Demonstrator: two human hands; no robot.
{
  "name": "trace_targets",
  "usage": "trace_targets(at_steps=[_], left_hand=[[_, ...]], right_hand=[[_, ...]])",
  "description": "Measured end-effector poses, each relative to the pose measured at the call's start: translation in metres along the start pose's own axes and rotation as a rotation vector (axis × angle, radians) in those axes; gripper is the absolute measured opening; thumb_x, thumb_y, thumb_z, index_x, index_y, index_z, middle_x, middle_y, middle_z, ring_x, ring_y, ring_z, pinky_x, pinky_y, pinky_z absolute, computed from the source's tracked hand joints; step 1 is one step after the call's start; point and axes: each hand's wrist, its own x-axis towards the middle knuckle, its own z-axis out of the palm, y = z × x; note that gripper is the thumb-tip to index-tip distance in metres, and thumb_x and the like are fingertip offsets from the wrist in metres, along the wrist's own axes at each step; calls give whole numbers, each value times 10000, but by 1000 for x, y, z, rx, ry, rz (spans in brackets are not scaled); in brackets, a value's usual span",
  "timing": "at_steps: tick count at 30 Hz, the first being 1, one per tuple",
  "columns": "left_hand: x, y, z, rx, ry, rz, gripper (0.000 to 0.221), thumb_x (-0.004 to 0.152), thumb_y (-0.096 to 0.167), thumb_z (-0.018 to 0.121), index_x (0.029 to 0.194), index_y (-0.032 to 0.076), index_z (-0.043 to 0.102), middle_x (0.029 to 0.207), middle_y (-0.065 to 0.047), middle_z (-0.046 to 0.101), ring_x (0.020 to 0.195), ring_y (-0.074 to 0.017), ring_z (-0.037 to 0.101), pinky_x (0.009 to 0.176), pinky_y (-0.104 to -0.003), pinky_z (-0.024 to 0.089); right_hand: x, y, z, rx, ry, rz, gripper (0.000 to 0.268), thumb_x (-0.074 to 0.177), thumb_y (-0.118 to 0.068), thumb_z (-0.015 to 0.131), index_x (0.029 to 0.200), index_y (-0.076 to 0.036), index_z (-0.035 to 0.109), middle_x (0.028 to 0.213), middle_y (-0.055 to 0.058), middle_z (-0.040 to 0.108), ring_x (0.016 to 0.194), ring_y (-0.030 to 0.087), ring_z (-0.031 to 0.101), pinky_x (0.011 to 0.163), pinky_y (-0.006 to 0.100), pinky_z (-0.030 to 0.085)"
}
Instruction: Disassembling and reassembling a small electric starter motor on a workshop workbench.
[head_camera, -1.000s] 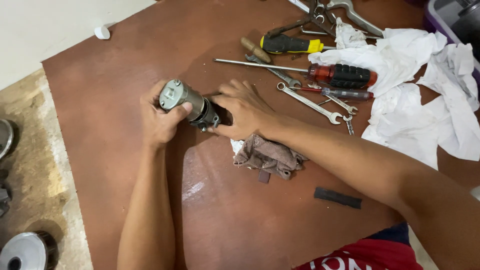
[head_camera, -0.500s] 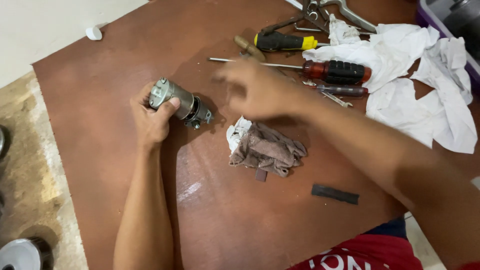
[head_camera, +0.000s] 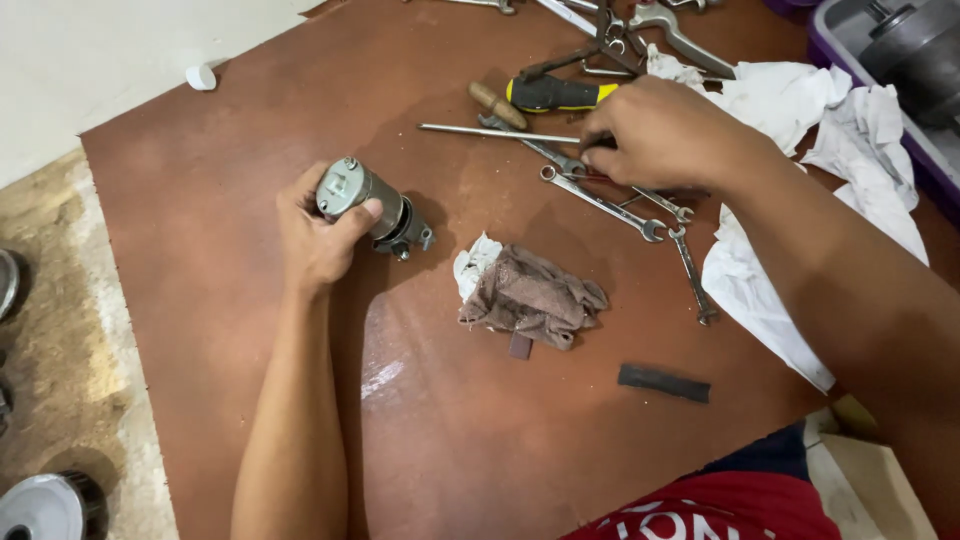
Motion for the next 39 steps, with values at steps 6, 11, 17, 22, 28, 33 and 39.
trace_targets(at_steps=[6, 11, 17, 22, 28, 33, 39], left_hand=[[1, -8, -2, -11, 3, 30, 259, 811, 155, 765, 1004, 7, 677, 901, 9, 665, 825, -79, 602, 794, -251, 511], [2, -1, -1, 30, 8, 39, 284, 797, 180, 766, 1015, 13, 694, 895, 7, 678, 819, -83, 618, 788, -252, 518], [2, -4, -1, 37, 27, -1, 284, 786, 154, 772, 1013, 5, 692, 893, 4, 671, 810, -85, 608, 775, -254, 512], [3, -7, 1, -8, 21, 1, 276, 797, 138, 777, 1015, -2, 681, 904, 1, 671, 816, -82, 607, 778, -255, 515], [2, 4, 5, -7, 14, -17, 311, 759, 133, 796, 1022, 11, 685, 909, 10, 682, 822, -75, 626, 780, -254, 531], [2, 5, 7, -28, -21, 6, 279, 770, 121, 818, 978, 10, 668, 895, 14, 654, 825, -76, 595, 773, -263, 515], [3, 13, 9, 49, -8, 31, 311, 742, 153, 824, 988, 17, 692, 936, 11, 659, 870, -73, 611, 810, -259, 525]], right_hand=[[-6, -5, -4, 4, -93, 30, 230, 870, -273, 719, 1037, -141, 808, 861, 126, 764, 781, 330, 721, 750, 459, 556], [-17, -4, -4, -62, -172, 39, 223, 862, -228, 713, 1059, -176, 806, 872, 106, 773, 797, 303, 736, 769, 446, 564], [-28, -11, -2, -263, -281, 1, 232, 819, -212, 736, 1043, -193, 793, 920, 109, 760, 880, 322, 719, 817, 452, 566], [-34, 2, 0, -219, -266, -70, 184, 819, -206, 707, 968, -114, 763, 886, 120, 750, 849, 327, 722, 812, 455, 565], [-38, 1, 3, 205, -70, -199, 231, 757, -152, 719, 957, -36, 721, 783, 111, 711, 667, 261, 687, 641, 399, 545], [-28, 2, 10, 643, 59, -148, 181, 923, -143, 682, 1067, -35, 664, 847, 48, 751, 731, 109, 666, 650, 298, 534], [-3, -41, -12, 745, 172, -124, 235, 1005, -97, 611, 1207, -30, 708, 971, 37, 720, 810, 109, 659, 721, 271, 536]])
